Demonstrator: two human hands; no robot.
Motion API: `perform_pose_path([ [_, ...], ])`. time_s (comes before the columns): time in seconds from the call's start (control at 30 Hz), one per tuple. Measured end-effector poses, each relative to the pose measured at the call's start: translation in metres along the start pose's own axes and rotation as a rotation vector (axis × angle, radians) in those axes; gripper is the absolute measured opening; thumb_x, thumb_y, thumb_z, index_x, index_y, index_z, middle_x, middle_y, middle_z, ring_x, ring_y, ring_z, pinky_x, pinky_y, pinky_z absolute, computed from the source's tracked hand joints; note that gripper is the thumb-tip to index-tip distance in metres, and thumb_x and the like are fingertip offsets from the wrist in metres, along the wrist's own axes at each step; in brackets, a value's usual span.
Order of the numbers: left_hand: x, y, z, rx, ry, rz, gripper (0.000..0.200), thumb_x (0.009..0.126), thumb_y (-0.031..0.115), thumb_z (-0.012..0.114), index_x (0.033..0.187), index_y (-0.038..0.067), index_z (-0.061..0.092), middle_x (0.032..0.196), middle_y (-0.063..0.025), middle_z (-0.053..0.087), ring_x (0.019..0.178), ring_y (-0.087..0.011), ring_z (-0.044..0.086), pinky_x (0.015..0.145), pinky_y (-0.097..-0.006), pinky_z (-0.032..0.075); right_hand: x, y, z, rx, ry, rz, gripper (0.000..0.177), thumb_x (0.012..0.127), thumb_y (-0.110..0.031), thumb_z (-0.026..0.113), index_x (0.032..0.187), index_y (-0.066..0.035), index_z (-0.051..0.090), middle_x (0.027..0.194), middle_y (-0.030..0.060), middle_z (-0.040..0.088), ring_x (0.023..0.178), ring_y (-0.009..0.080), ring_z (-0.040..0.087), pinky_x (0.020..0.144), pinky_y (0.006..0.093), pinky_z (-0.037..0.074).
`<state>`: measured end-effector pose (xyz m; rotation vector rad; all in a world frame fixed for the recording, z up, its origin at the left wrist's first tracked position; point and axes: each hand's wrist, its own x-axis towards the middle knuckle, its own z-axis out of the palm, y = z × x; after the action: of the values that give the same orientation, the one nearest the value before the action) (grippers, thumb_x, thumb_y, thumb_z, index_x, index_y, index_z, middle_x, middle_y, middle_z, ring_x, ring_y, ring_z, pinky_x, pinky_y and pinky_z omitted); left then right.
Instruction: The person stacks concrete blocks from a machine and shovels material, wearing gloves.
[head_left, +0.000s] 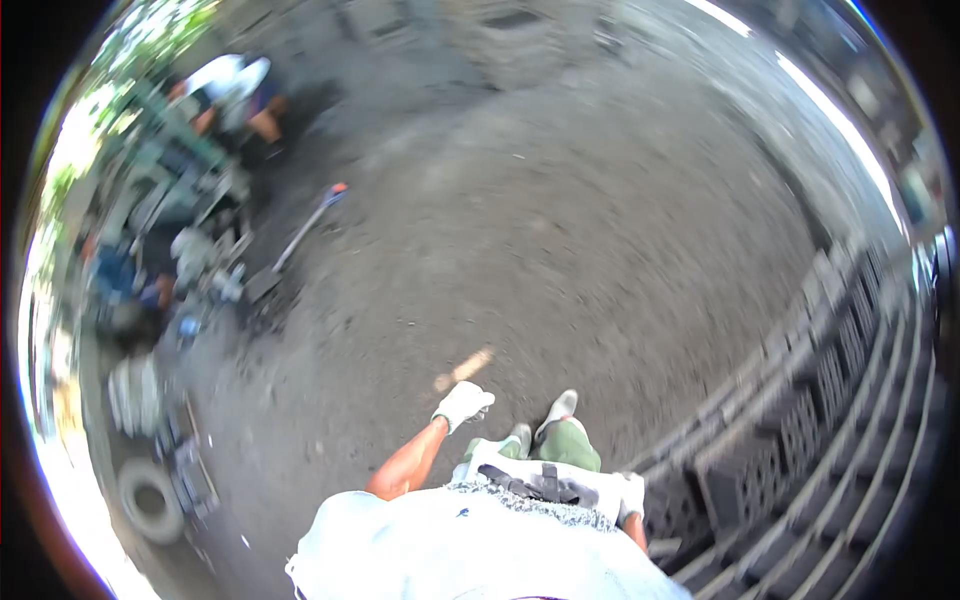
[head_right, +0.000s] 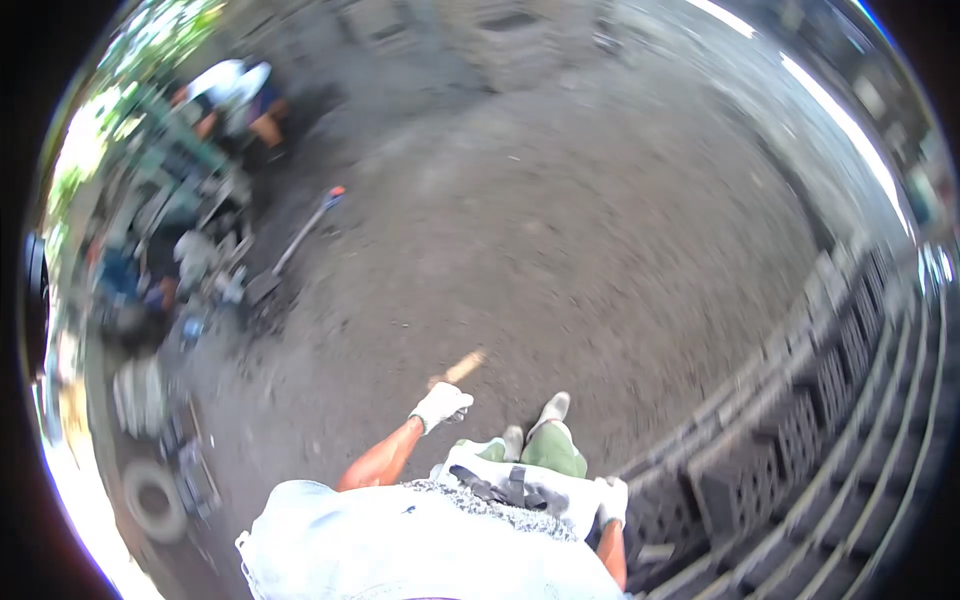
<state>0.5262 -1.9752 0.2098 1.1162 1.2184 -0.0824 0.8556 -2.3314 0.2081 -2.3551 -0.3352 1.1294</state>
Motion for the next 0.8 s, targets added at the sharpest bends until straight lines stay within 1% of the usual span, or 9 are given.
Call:
perform_pose_path([
  [0.1, 0.007, 0.03, -0.028, -0.069, 0.178, -0.071, 0.033, 0.089, 0.025, 0.068, 0.061, 0.008, 0.061, 0.056, -0.0018, 0.057, 0.046, -0.012, 0.051, 0.044, -0.032, 0.039, 0.054, -0.045, -0.004, -0.041, -0.146, -0.073, 0.024, 0.082, -0.016, 0.069, 0.077, 0.008, 0.068, 0.069, 0.0047, 0.064, 0.068, 0.011, 0.054, 0.06, 0.034, 0.046],
  [0.2, 0.062, 0.0, -0.052, -0.149, 0.298, -0.117, 0.032, 0.089, 0.025, 0.066, 0.063, 0.006, 0.064, 0.058, -0.0041, 0.061, 0.048, -0.013, 0.055, 0.046, -0.0321, 0.042, 0.197, -0.028, 0.007, -0.094, -0.151, 0.008, 0.024, 0.082, -0.015, 0.068, 0.079, 0.009, 0.069, 0.07, 0.0063, 0.066, 0.067, 0.0108, 0.055, 0.059, 0.0333, 0.046],
  [0.23, 0.063, 0.015, -0.055, -0.133, 0.334, -0.187, 0.025, 0.087, 0.021, 0.064, 0.067, 0.006, 0.067, 0.062, -0.0049, 0.064, 0.052, -0.0131, 0.058, 0.049, -0.0321, 0.045, 0.176, -0.142, -0.016, -0.036, -0.158, -0.086, 0.022, 0.079, -0.013, 0.068, 0.079, 0.009, 0.069, 0.07, 0.0077, 0.066, 0.064, 0.0124, 0.057, 0.057, 0.0331, 0.047],
  [0.37, 0.09, 0.011, -0.064, 0.125, 0.523, 0.098, 0.026, 0.077, 0.026, 0.059, 0.065, 0.006, 0.07, 0.073, -0.0154, 0.07, 0.07, -0.0316, 0.068, 0.068, -0.0444, 0.051, 0.327, -0.259, -0.01, -0.065, -0.271, 0.041, 0.018, 0.077, -0.01, 0.066, 0.08, 0.007, 0.067, 0.067, 0.0114, 0.063, 0.051, 0.0206, 0.061, 0.046, 0.0364, 0.05],
  [0.43, 0.096, 0.026, -0.071, 0.099, 0.575, 0.114, 0.025, 0.079, 0.025, 0.06, 0.076, 0.004, 0.073, 0.074, -0.0126, 0.071, 0.061, -0.0227, 0.067, 0.059, -0.0376, 0.051, 0.38, -0.366, 0.001, -0.142, -0.32, -0.074, 0.009, 0.081, -0.006, 0.06, 0.074, 0.0, 0.059, 0.063, 0.0094, 0.056, 0.045, 0.0211, 0.056, 0.04, 0.0371, 0.047],
  [0.5, 0.119, 0.02, -0.081, 0.126, 0.539, 0.093, 0.027, 0.074, 0.028, 0.058, 0.072, 0.005, 0.072, 0.078, -0.018, 0.069, 0.078, -0.0357, 0.067, 0.074, -0.0445, 0.052, 0.418, -0.466, 0.029, -0.148, -0.317, -0.266, 0.013, 0.081, -0.006, 0.058, 0.068, -0.007, 0.055, 0.059, 0.005, 0.053, 0.044, 0.0178, 0.053, 0.038, 0.0366, 0.044],
  [0.67, 0.18, 0.077, -0.17, -0.222, 0.502, -0.254, 0.027, 0.074, 0.022, 0.061, 0.084, 0.001, 0.074, 0.078, -0.0168, 0.072, 0.068, -0.0277, 0.071, 0.065, -0.0379, 0.055, 0.434, -0.702, 0.135, -0.135, -0.266, -0.441, 0.017, 0.085, -0.014, 0.061, 0.073, -0.001, 0.062, 0.069, 0.0042, 0.06, 0.055, 0.0135, 0.053, 0.048, 0.033, 0.045],
  [0.77, 0.214, 0.101, -0.229, -0.46, 0.561, -0.291, 0.03, 0.074, 0.025, 0.062, 0.085, 0.001, 0.075, 0.079, -0.0175, 0.072, 0.068, -0.0277, 0.071, 0.064, -0.0374, 0.055, 0.468, -0.745, 0.205, -0.296, -0.401, -0.673, 0.016, 0.083, -0.012, 0.066, 0.088, 0.002, 0.07, 0.073, 0.004, 0.065, 0.072, 0.0123, 0.058, 0.068, 0.0309, 0.047],
  [0.8, 0.228, 0.117, -0.248, -0.404, 0.581, -0.251, 0.031, 0.074, 0.027, 0.062, 0.084, 0.001, 0.075, 0.078, -0.0173, 0.073, 0.068, -0.0279, 0.071, 0.065, -0.0379, 0.056, 0.468, -0.763, 0.217, -0.414, -0.412, -0.885, 0.016, 0.082, -0.013, 0.066, 0.087, 0.002, 0.071, 0.073, 0.0054, 0.065, 0.067, 0.0131, 0.06, 0.063, 0.032, 0.05],
])
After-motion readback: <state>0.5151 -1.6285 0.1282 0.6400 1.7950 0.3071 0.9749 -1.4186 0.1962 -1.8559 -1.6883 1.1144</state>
